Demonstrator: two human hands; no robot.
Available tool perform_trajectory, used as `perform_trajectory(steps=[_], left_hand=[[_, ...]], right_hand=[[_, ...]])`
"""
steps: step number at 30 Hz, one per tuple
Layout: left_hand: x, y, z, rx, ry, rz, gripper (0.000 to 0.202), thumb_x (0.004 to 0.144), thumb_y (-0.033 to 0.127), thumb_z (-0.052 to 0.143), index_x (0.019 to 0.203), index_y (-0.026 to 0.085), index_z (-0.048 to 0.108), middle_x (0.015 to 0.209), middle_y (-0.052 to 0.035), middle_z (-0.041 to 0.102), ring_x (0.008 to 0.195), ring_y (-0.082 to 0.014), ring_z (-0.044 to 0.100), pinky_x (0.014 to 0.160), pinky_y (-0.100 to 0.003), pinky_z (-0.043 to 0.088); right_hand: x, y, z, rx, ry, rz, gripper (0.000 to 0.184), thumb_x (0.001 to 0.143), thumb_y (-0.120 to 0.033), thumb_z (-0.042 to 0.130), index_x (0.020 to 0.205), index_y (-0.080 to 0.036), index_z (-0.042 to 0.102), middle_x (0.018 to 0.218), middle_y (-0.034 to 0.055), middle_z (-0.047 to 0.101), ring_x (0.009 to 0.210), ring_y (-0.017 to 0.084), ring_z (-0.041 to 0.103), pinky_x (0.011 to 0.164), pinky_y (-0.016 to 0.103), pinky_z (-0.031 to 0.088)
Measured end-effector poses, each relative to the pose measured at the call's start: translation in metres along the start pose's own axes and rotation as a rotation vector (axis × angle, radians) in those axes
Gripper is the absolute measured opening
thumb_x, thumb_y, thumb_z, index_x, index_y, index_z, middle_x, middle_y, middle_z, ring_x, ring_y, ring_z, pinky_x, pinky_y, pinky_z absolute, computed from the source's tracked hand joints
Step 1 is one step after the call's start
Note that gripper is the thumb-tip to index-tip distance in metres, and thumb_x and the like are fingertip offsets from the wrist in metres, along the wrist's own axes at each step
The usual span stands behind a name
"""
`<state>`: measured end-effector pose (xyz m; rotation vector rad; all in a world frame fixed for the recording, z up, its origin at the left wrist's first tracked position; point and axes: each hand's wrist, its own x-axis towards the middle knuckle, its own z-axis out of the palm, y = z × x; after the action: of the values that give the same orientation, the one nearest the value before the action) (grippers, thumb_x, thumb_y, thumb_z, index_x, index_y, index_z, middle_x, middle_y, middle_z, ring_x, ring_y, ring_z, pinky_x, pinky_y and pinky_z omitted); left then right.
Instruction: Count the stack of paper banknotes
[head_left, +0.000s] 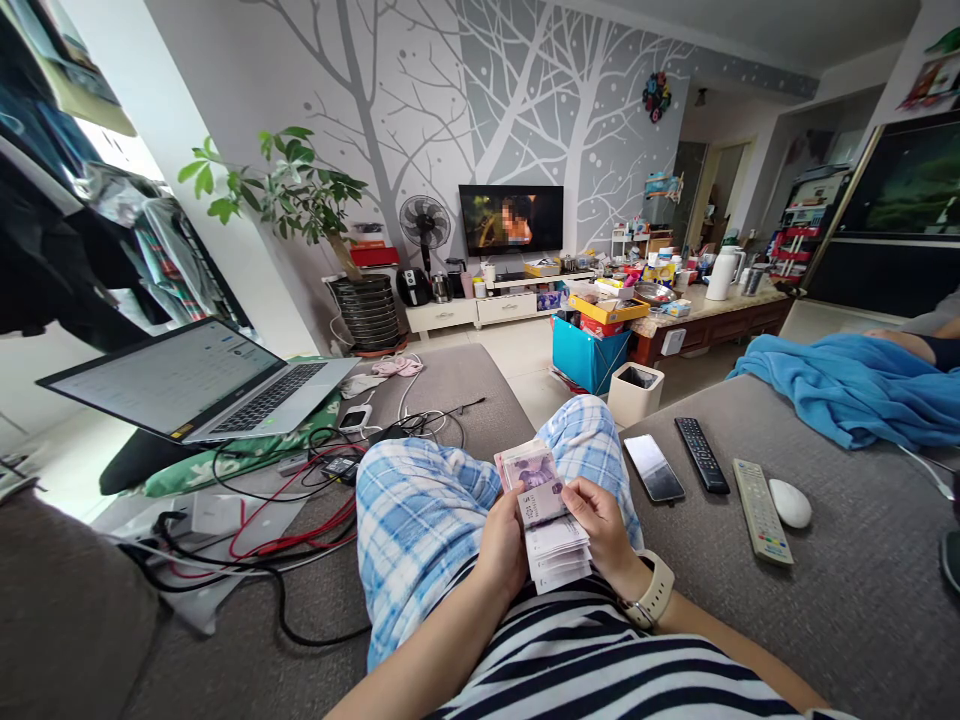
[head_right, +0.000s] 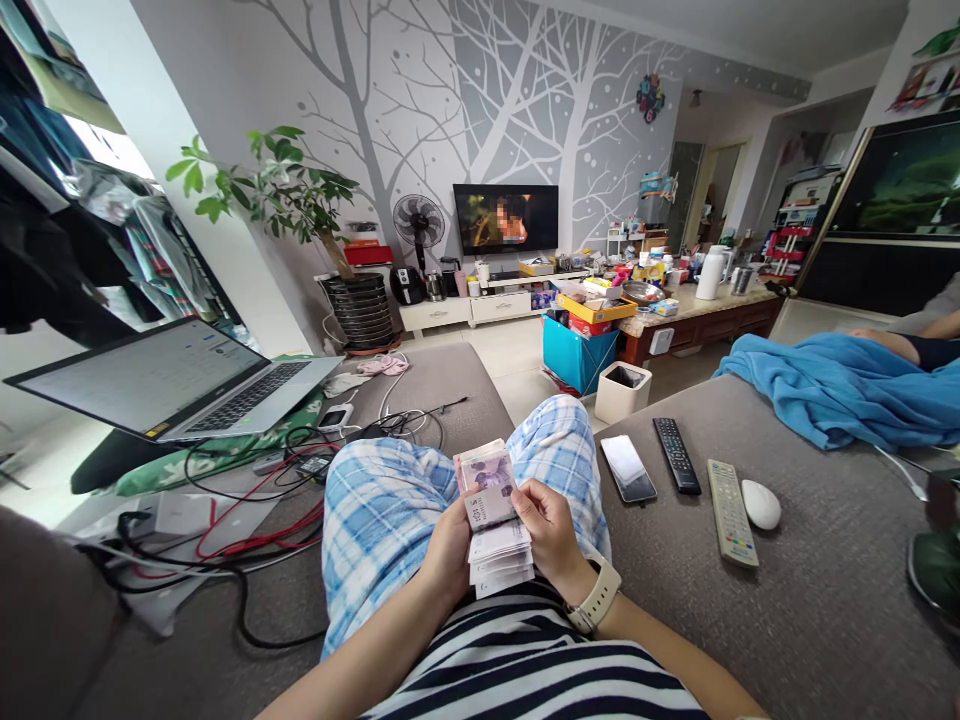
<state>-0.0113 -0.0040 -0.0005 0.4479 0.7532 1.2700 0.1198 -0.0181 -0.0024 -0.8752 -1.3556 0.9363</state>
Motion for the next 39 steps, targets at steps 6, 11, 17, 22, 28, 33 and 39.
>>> perform_trajectory(steps=[6,11,17,22,28,33,39], left_hand=[[-0.001,0.002,0.003,-0.006,0.004,-0.02,0.028,0.082,0.028,0.065,0.104,0.01,0.065,0.089,-0.013,0.075,0.08,-0.0282,0.073,0.077,-0.04,0.058],[-0.004,0.005,0.008,-0.016,0.047,-0.025,0.017,0.081,0.024,0.063,0.092,0.011,0.065,0.085,-0.0111,0.075,0.078,-0.0265,0.073,0.078,-0.039,0.057],[0.004,0.0,0.006,-0.032,0.065,-0.028,0.025,0.08,0.024,0.06,0.1,0.009,0.065,0.09,-0.0144,0.075,0.08,-0.0289,0.073,0.078,-0.042,0.057],[0.012,-0.007,-0.001,0.011,0.102,0.002,0.029,0.078,0.028,0.062,0.1,0.008,0.066,0.088,-0.0164,0.074,0.076,-0.03,0.072,0.076,-0.045,0.058],[0.013,-0.009,-0.005,-0.006,0.08,0.022,0.027,0.075,0.025,0.066,0.097,0.009,0.067,0.086,-0.0135,0.074,0.075,-0.0271,0.072,0.073,-0.04,0.058],[0.011,-0.007,-0.005,0.034,0.072,0.034,0.028,0.072,0.023,0.07,0.096,0.009,0.067,0.082,-0.0126,0.074,0.072,-0.0271,0.072,0.069,-0.039,0.058],[0.008,-0.006,-0.005,0.05,0.045,0.031,0.031,0.067,0.018,0.073,0.096,0.01,0.067,0.081,-0.0128,0.074,0.073,-0.0284,0.072,0.07,-0.041,0.059]], right_hand=[[0.0,0.001,-0.001,0.037,0.001,-0.003,0.034,0.091,-0.044,0.055,0.067,-0.02,0.052,0.062,-0.0026,0.045,0.059,0.013,0.04,0.056,0.027,0.033],[0.0,-0.001,0.0,0.092,-0.018,-0.005,0.034,0.09,-0.046,0.057,0.069,-0.02,0.055,0.063,-0.0029,0.046,0.058,0.013,0.04,0.055,0.026,0.034],[0.0,0.003,-0.002,0.113,-0.032,-0.06,0.048,0.096,-0.052,0.043,0.065,-0.019,0.059,0.061,0.0006,0.054,0.06,0.015,0.05,0.06,0.028,0.038],[0.002,0.004,-0.002,0.067,-0.055,0.005,0.046,0.092,-0.051,0.052,0.06,-0.02,0.057,0.057,0.0006,0.057,0.055,0.014,0.049,0.058,0.028,0.038],[0.0,-0.001,-0.002,-0.141,-0.013,0.035,0.029,0.08,-0.037,0.069,0.065,-0.02,0.052,0.06,-0.0039,0.051,0.055,0.012,0.044,0.055,0.026,0.035],[-0.001,0.0,-0.001,-0.343,0.084,0.007,0.022,0.077,-0.032,0.071,0.074,-0.021,0.053,0.066,-0.0044,0.051,0.06,0.013,0.047,0.06,0.027,0.039],[0.001,0.008,-0.001,-0.343,0.202,0.007,0.034,0.075,-0.032,0.072,0.099,-0.022,0.05,0.076,-0.0035,0.056,0.064,0.015,0.052,0.063,0.028,0.044]])
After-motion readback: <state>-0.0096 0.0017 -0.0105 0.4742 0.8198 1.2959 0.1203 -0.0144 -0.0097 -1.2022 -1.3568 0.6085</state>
